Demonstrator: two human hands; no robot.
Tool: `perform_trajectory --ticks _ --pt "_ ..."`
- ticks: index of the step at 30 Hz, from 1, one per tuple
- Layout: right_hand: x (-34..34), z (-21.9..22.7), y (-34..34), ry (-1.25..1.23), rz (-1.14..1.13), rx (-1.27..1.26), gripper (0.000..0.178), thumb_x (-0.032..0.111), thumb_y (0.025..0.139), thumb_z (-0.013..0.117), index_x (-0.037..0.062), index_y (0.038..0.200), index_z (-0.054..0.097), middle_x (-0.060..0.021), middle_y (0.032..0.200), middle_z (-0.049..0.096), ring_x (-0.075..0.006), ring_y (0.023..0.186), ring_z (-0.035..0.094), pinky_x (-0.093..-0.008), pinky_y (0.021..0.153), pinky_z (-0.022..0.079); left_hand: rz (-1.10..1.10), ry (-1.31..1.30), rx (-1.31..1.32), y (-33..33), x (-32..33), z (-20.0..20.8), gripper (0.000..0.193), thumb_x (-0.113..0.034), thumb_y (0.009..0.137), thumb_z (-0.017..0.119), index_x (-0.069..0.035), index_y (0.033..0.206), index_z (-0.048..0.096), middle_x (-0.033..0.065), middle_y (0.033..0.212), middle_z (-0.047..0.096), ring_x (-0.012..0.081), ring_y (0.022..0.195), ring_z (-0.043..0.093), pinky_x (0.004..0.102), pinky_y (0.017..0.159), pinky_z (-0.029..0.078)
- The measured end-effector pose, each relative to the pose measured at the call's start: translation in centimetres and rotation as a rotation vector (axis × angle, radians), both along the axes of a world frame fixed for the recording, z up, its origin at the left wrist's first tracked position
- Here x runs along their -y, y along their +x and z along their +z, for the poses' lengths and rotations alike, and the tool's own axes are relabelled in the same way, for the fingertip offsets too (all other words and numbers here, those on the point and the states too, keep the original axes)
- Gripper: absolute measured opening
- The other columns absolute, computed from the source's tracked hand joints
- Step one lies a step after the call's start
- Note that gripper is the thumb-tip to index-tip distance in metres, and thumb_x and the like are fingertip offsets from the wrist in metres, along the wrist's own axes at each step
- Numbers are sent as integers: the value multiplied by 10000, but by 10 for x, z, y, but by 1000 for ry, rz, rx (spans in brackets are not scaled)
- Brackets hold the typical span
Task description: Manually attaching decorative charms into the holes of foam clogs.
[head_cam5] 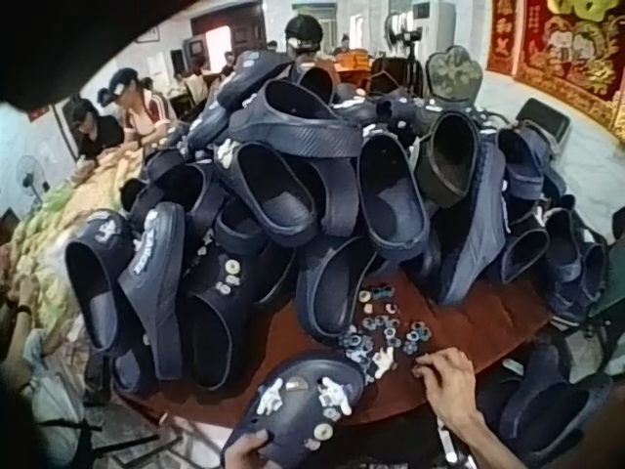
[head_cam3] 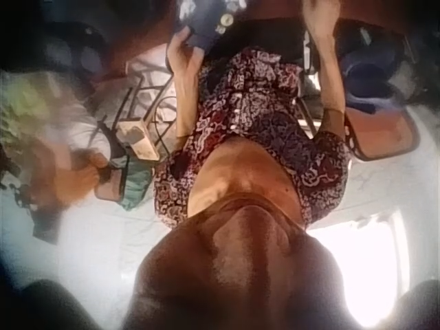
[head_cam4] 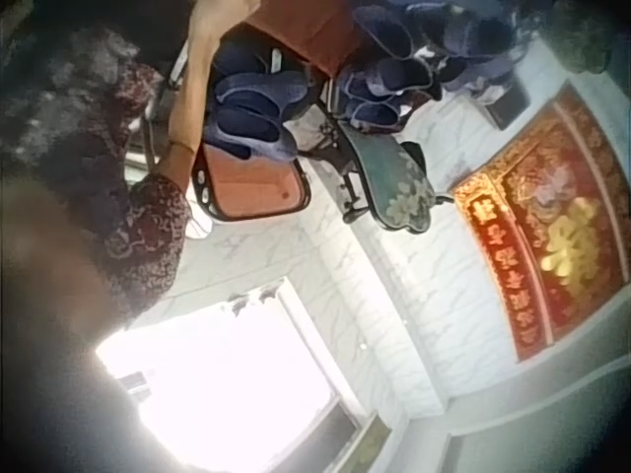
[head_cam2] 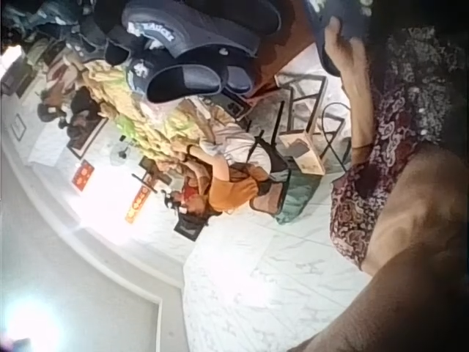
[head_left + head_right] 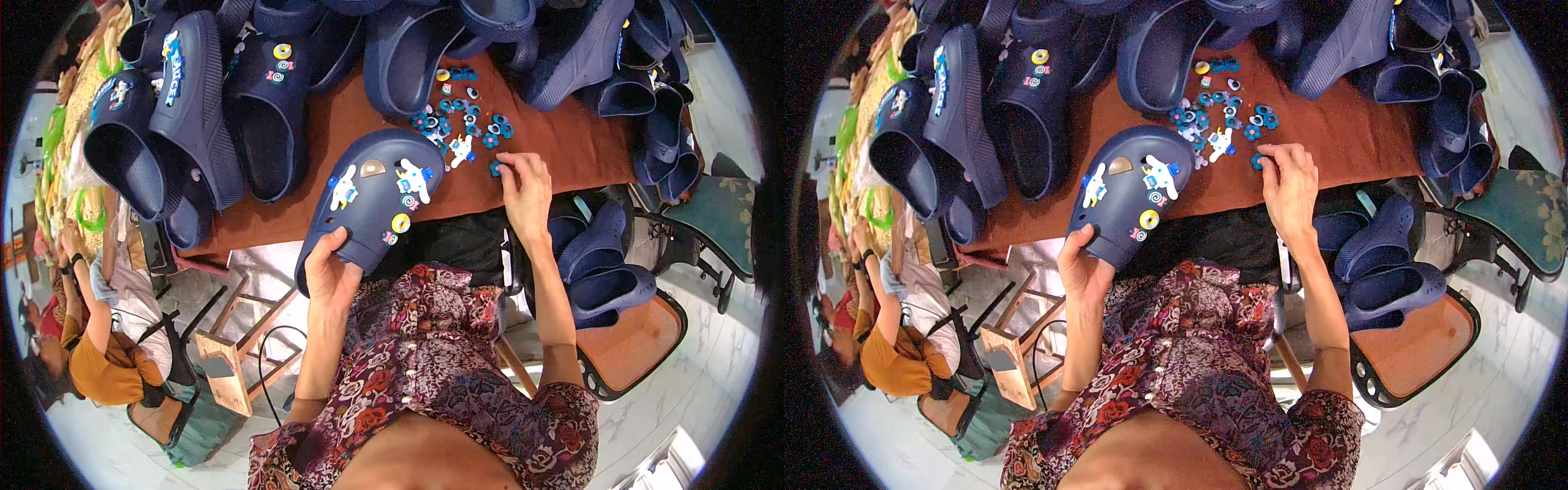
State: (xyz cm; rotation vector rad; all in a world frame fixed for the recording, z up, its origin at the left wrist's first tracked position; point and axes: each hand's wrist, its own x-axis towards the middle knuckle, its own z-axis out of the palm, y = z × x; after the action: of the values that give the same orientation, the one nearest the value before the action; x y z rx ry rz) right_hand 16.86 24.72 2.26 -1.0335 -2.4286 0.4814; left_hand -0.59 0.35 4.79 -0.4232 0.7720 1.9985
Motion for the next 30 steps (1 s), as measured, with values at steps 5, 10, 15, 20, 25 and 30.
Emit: perform_trajectory --ticks 5,10,15,20,25,30 --pt "0 -3 6 -40 -45 -39 144 89 849 615 88 985 664 -88 955 604 -293 888 573 -402 787 434 17 5 -42 -1 4 -4 573 -41 769 586 57 1312 433 193 1312 518 347 1232 487 542 1063 360" --pt "4 -2 13 13 -101 18 118 37 860 567 52 975 587 -125 902 566 -316 856 575 -425 738 443 6 47 -53 -2 5 1 633 -43 739 585 54 1340 408 197 1356 482 348 1279 442 548 1095 306" --pt "-2 -9 19 36 -148 8 154 14 853 560 32 1006 550 -143 905 547 -329 844 576 -431 724 446 29 73 8 -2 5 -2 624 0 723 538 57 1333 417 198 1362 482 341 1293 440 523 1098 324" --pt "-6 -8 8 4 -169 -33 190 38 849 583 32 1036 551 -143 927 551 -335 874 571 -440 746 443 54 85 -28 0 9 -4 617 -8 729 536 54 1332 427 194 1359 490 338 1288 447 516 1103 317" --pt "-5 -11 0 103 -55 68 213 93 844 615 72 1055 589 -119 969 567 -331 939 545 -440 790 428 80 89 -42 -1 10 1 585 -36 753 530 52 1325 441 190 1354 500 337 1282 454 504 1109 310" --pt "-8 -9 1 164 -16 66 153 95 869 592 76 1016 630 -108 974 590 -316 915 554 -422 781 428 45 76 -12 3 6 5 529 -36 760 555 16 1282 485 149 1285 560 304 1210 519 481 1050 373"
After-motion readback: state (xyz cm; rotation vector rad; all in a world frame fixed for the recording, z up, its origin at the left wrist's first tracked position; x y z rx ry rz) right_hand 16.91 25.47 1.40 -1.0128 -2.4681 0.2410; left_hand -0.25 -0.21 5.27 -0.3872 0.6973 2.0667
